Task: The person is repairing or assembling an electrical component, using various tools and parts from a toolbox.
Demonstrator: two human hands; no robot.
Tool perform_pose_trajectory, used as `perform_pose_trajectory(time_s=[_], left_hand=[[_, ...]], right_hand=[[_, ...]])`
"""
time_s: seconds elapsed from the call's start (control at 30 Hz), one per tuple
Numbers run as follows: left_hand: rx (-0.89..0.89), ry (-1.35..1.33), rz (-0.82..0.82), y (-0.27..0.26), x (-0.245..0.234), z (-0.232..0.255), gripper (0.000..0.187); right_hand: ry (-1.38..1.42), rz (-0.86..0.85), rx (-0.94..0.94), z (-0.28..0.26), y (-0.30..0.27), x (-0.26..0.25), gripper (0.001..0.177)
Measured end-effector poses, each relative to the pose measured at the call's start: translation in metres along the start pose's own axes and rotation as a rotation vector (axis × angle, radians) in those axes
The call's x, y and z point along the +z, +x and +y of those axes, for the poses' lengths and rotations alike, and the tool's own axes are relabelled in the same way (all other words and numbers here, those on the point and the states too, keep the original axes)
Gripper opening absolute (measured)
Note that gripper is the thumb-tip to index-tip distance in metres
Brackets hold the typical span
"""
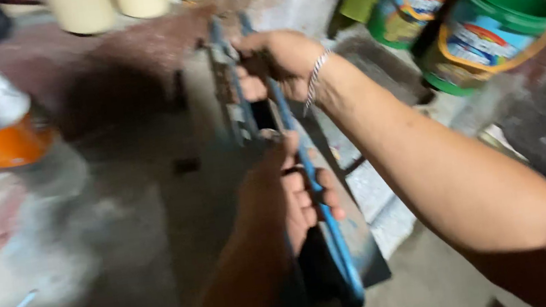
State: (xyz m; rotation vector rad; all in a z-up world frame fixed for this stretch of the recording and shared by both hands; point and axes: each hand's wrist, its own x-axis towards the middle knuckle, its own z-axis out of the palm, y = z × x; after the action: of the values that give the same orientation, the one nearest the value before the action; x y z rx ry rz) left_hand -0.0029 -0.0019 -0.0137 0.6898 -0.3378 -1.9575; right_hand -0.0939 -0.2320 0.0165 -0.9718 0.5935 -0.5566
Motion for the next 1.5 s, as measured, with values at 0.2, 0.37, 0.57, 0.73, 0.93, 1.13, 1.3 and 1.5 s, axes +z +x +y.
perform_pose_trajectory(time_s=[0.2, 0.37, 0.57, 0.73, 0.93, 1.13, 1.3, 1.5], left_hand=[[0.136, 0.047, 0.161, -0.036, 0.042, 0.022, 0.041], [0.138, 0.095, 0.081, -0.032, 0.036, 0.02, 0.042], [0.127, 0.178, 0.045, -0.047, 0.057, 0.018, 0.038], [0.023, 0.299, 0.025, -0.071, 0.098, 0.02, 0.038], [0.039, 0.257, -0.117, -0.092, 0.106, -0.014, 0.038], [0.039, 0.204, -0.17, -0.085, 0.109, -0.051, 0.043], [-0.047, 0.205, -0.07, -0.071, 0.128, -0.068, 0.05], [-0.02, 0.216, -0.01, -0.036, 0.136, -0.084, 0.052]], right_hand=[[0.005, 0.152, 0.089, -0.006, -0.01, 0.04, 0.041], [-0.028, 0.197, 0.048, -0.007, -0.011, 0.043, 0.036], [-0.08, 0.276, -0.009, -0.021, -0.037, 0.039, 0.033], [-0.014, 0.354, -0.058, -0.045, -0.098, 0.033, 0.032], [-0.02, 0.523, -0.102, -0.042, -0.165, 0.05, 0.033], [-0.134, 0.579, -0.11, -0.026, -0.198, 0.037, 0.034], [-0.112, 0.663, -0.034, -0.025, -0.204, 0.01, 0.035], [-0.105, 0.632, -0.009, -0.027, -0.189, -0.038, 0.032]])
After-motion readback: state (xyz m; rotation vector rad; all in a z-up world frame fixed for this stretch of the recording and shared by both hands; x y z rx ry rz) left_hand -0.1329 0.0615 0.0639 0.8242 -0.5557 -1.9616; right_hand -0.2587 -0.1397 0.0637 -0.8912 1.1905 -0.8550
